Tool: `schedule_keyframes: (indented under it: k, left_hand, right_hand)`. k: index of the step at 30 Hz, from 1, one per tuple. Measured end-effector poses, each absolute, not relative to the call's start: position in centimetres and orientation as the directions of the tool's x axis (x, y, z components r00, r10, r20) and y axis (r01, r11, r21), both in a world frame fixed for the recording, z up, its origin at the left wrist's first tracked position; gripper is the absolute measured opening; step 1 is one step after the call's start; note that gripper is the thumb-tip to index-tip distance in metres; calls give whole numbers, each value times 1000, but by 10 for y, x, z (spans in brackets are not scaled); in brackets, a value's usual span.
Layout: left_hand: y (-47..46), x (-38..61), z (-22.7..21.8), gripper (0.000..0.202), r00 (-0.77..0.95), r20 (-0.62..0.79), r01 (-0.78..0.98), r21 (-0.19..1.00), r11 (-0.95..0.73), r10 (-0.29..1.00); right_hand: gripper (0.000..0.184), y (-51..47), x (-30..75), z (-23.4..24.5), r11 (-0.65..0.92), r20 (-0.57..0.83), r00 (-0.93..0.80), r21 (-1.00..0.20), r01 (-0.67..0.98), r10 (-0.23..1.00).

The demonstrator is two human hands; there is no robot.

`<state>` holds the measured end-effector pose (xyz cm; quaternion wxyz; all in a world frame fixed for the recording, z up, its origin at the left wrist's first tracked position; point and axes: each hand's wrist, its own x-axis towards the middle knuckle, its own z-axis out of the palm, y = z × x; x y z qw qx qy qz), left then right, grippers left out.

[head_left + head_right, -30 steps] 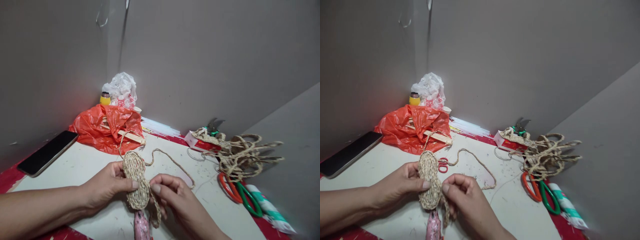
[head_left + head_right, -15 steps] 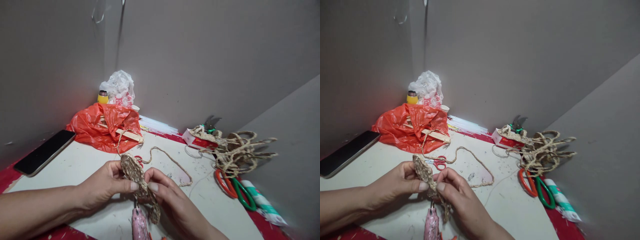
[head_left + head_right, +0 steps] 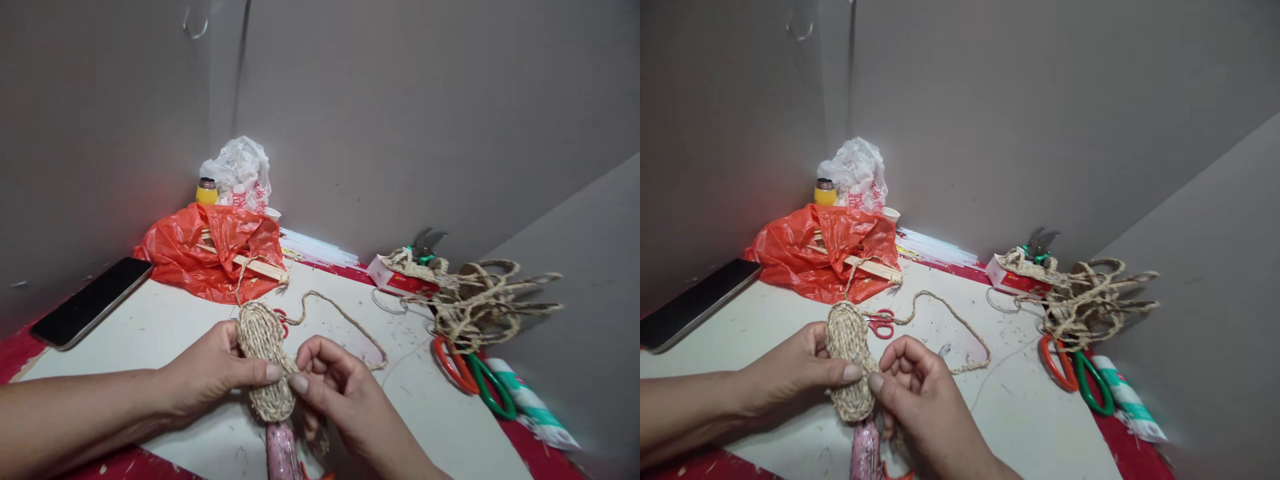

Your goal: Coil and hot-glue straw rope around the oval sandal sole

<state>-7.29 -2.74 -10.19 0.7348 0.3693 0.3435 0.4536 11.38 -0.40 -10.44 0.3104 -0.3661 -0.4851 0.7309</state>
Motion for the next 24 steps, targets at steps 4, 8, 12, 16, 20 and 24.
schedule_keyframes:
  k: [4,8,12,16,20,24]
  left_hand:
    - [-29,-74,-104,21,338,-183,-382,870,312,923]
    - [-29,-75,-104,19,356,-171,-382,871,310,919]
    - [-29,-74,-103,20,363,-173,-378,871,314,916]
    - [-29,-74,-102,18,354,-170,-352,886,300,919]
    - [-28,-74,-100,15,342,-167,-315,907,280,925]
    - [-28,-74,-102,16,333,-173,-295,915,276,927]
  right_hand:
    - [31,-4,113,-100,-348,-238,-515,-929,-128,823]
    - [28,-4,113,-96,-415,-293,-512,-899,-141,808]
    - [27,-3,114,-94,-473,-317,-538,-863,-177,781]
    - [26,-3,115,-92,-546,-351,-572,-811,-211,741]
    - [26,-2,113,-93,-594,-387,-586,-777,-209,712]
    - [28,-1,113,-95,-591,-385,-597,-783,-192,704]
